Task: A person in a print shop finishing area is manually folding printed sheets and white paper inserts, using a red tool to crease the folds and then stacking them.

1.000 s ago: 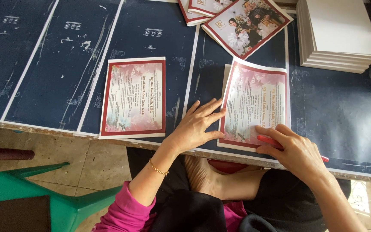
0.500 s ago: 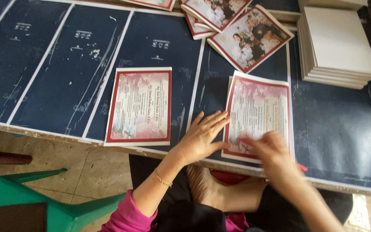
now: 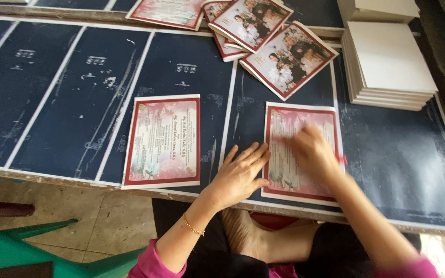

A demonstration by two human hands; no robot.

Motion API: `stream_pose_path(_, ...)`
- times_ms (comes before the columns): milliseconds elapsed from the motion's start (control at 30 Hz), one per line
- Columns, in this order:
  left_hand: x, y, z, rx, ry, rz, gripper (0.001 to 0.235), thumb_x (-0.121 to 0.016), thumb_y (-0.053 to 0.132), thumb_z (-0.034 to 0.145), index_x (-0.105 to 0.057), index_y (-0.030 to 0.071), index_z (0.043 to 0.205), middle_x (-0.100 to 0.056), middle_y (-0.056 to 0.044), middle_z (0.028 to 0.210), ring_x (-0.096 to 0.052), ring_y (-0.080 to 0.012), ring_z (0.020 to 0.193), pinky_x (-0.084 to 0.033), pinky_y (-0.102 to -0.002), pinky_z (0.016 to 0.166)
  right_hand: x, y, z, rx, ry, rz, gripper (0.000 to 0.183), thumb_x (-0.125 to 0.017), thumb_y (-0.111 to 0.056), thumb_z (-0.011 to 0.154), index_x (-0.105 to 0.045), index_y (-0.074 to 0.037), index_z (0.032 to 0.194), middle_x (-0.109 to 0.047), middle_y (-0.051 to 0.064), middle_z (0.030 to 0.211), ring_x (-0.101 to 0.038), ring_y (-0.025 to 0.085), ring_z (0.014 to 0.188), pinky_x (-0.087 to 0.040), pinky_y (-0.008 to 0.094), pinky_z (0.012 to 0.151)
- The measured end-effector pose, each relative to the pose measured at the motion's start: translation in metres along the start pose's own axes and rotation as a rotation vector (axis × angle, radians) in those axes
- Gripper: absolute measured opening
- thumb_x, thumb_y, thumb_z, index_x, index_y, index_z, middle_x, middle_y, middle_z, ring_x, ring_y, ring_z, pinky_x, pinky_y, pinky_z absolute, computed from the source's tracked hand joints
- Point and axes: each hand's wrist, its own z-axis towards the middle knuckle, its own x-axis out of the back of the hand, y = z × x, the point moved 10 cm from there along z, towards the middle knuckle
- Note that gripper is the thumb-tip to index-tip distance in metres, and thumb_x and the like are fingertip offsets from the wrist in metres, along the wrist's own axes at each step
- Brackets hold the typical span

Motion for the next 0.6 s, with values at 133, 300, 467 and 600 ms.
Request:
stream_pose_path(133, 0.0, 0.0, 0.0, -0.013, 0.024, 0.023, 0.067, -0.054, 0.046, 0.096, -0.04, 0.01, 0.15, -0.036, -0.01, 0.159, -0.029, -0.0272, 0.148, -0.018, -0.063, 0.116, 0.024, -0.032, -0.083, -0.098, -0.163, 0.132, 0.017, -0.061, -0.01, 0.091, -0.073, -0.015, 0.102, -0.059, 0.007, 0.079, -0.062, 0.031, 0.074, -0.054, 0.039, 0.064)
stream_pose_path(300, 0.002, 0.004, 0.003, -0.019, -0.013, 0.042, 0.064, -0.054, 0.043, 0.097, -0.04, 0.009, 0.15, -0.034, -0.012, 0.16, -0.028, -0.0275, 0.149, -0.016, -0.064, 0.116, 0.017, 0.068, -0.077, -0.042, -0.129, -0.011, 0.02, -0.061, -0.004, 0.092, -0.075, -0.013, 0.103, -0.059, 0.011, 0.079, -0.056, 0.029, 0.072, -0.053, 0.037, 0.066)
stream_pose_path(467, 0.003, 0.007, 0.003, -0.011, -0.03, 0.032, 0.065, -0.057, 0.04, 0.096, -0.039, 0.007, 0.15, -0.035, -0.015, 0.158, -0.029, -0.0282, 0.148, -0.017, -0.065, 0.115, 0.001, 0.194, -0.017, -0.295, -0.017, -0.089, 0.005, -0.071, -0.014, 0.097, -0.069, -0.01, 0.099, -0.059, 0.013, 0.092, -0.063, 0.038, 0.085, -0.053, 0.047, 0.075)
stream_pose_path(600, -0.001, 0.011, 0.009, 0.002, 0.037, -0.077, 0.066, -0.069, 0.028, 0.088, -0.045, 0.008, 0.147, -0.038, -0.017, 0.154, -0.035, -0.0334, 0.143, -0.023, -0.065, 0.113, 0.006, 0.16, -0.032, -0.364, 0.016, -0.141, 0.003, -0.073, -0.013, 0.099, -0.071, -0.015, 0.099, -0.058, 0.006, 0.092, -0.065, 0.028, 0.082, -0.055, 0.038, 0.072)
